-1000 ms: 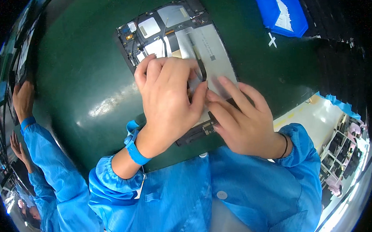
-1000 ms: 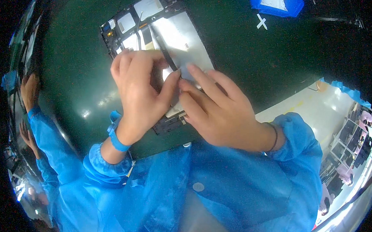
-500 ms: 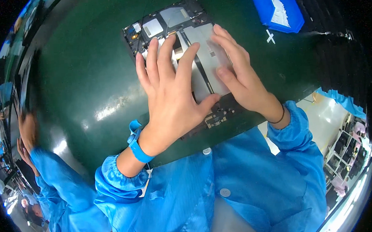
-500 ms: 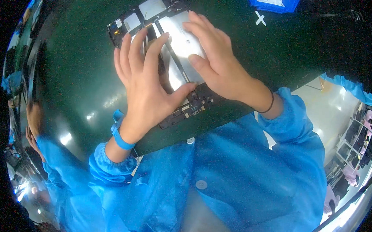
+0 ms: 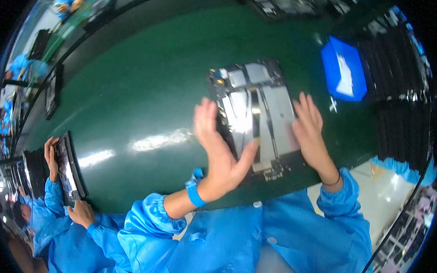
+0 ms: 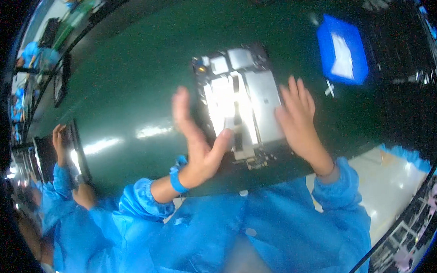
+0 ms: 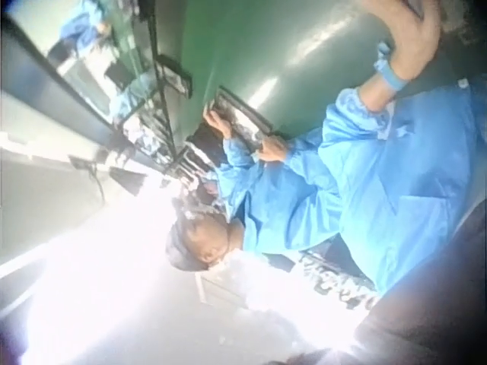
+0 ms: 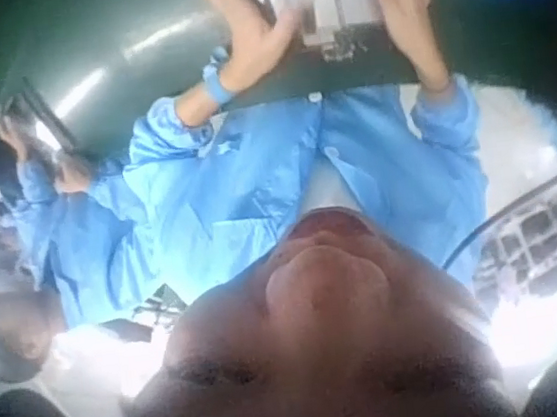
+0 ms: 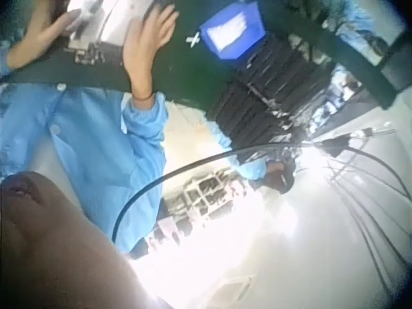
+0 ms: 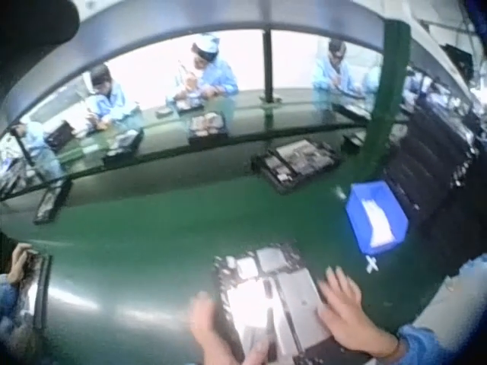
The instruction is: The person assembles the internal components of tablet devices by hand, connecting ribbon cables and installing batteries into the chassis on a factory line.
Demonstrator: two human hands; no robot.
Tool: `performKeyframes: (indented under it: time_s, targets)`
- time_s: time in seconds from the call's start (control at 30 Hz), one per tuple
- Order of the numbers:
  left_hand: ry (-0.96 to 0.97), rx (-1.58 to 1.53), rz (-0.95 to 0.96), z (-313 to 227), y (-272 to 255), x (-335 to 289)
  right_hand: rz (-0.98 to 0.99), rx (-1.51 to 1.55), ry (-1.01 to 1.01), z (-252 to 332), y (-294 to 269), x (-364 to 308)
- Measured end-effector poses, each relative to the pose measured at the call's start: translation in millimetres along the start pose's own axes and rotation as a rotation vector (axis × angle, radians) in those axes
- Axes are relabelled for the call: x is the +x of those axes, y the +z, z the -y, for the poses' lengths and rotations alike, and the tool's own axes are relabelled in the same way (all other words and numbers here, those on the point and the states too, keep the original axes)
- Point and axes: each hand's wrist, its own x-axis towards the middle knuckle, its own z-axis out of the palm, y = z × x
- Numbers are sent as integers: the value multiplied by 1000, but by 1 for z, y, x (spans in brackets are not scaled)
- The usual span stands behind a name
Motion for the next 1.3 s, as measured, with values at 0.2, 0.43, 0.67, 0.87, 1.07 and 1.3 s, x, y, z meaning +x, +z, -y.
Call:
performKeyframes:
  time_s: [0.2,0.43,0.67,0.87,1.07,1.3]
  targets:
    - [-256,-474,-85,-3,-3,5,146,988,216,32,5,23]
    - [-26,-238,-563,57,-66,93,191,1381,202,90,76,204]
    - [372,147,-95,62,-24,79,-83,850,45,153,157,338]
    - [213,176,62,80,-26,68,503,442,-602,117,70,389]
    - [268,147,145,62,2,87,254,-150,-328,-141,-53,472]
    - [70,104,132,59,1,86,789,-257,-130,-141,-40,475]
